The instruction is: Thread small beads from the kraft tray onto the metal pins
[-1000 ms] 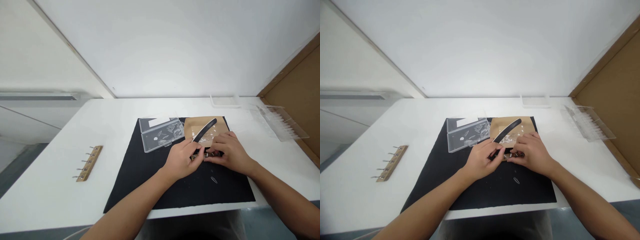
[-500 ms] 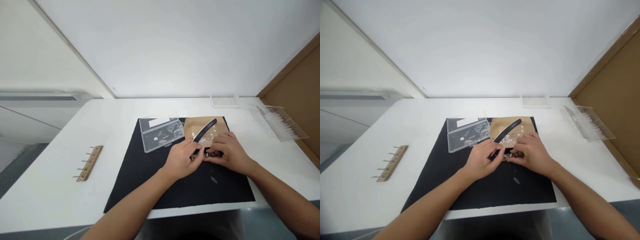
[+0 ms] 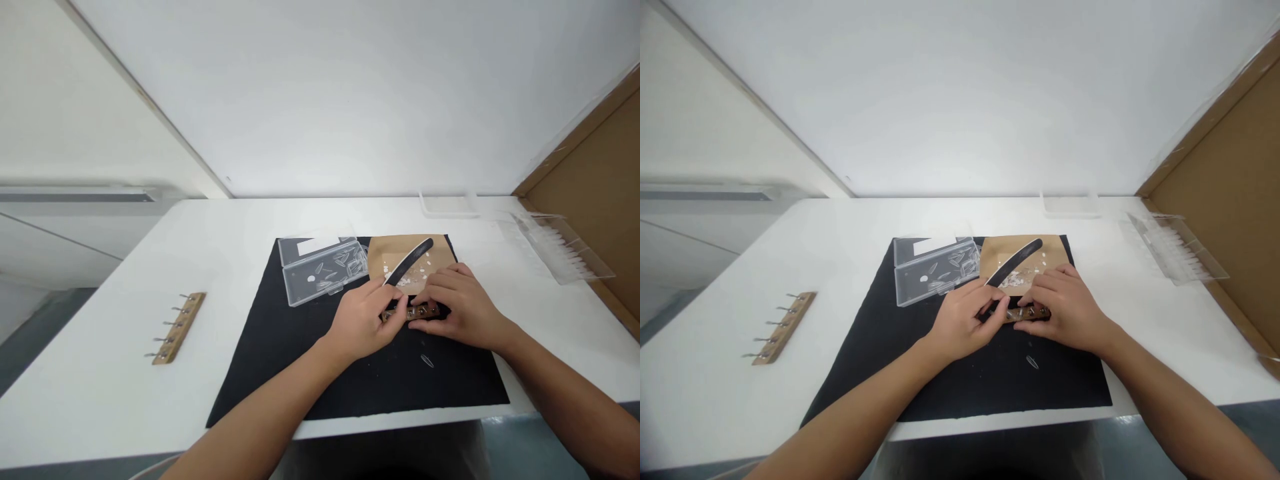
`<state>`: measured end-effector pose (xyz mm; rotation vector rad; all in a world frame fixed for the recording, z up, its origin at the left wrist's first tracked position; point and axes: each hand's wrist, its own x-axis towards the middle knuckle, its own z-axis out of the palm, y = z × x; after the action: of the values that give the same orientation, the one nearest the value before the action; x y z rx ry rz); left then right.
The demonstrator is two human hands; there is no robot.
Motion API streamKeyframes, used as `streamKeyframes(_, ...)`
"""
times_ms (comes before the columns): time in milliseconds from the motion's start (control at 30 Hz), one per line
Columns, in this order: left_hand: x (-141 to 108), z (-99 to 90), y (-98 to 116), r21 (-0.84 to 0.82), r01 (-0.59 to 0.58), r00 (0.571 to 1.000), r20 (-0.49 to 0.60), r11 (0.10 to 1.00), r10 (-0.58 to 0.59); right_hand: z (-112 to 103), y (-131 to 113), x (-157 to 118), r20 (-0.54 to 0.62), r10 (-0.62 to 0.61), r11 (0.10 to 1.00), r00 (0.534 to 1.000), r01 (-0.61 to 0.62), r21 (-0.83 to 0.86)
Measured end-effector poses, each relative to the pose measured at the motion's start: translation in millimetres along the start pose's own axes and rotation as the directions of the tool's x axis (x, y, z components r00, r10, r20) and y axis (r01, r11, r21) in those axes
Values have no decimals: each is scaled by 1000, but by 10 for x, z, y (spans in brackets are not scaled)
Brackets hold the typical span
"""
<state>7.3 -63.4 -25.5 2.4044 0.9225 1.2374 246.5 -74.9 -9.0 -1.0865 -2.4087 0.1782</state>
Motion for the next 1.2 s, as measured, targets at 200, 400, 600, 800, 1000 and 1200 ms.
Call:
streamKeyframes(200,2,-2,6,7,8,1000,-1,1000,-8,-6,-27,28,1,3,999,1000,-3,54)
streamKeyframes(400,1,-1,4,3,-2,1000,-7,1000,2,14,9,17,14,26,998,1000,-27,53)
streamKeyframes(600,5,3,6,-5,-1,1000,-10,1000,1,53,16,1,38,29,997,999,-32,76)
streamKeyframes(800,1,-4,-1,8,18,1000,-2,1000,-18,-26,-2,21,-3,-21,999,1000,21,40)
streamKeyframes(1000,5,-6,-16,0,15,1000,-21,1000,-15,-167,-80,-2,56,-146,971,988,132,201)
streamKeyframes(1200,13,-11,-16,1,26,1000,-14,1000,-26,-220,-209,-93,341,-163,923,926,21,384)
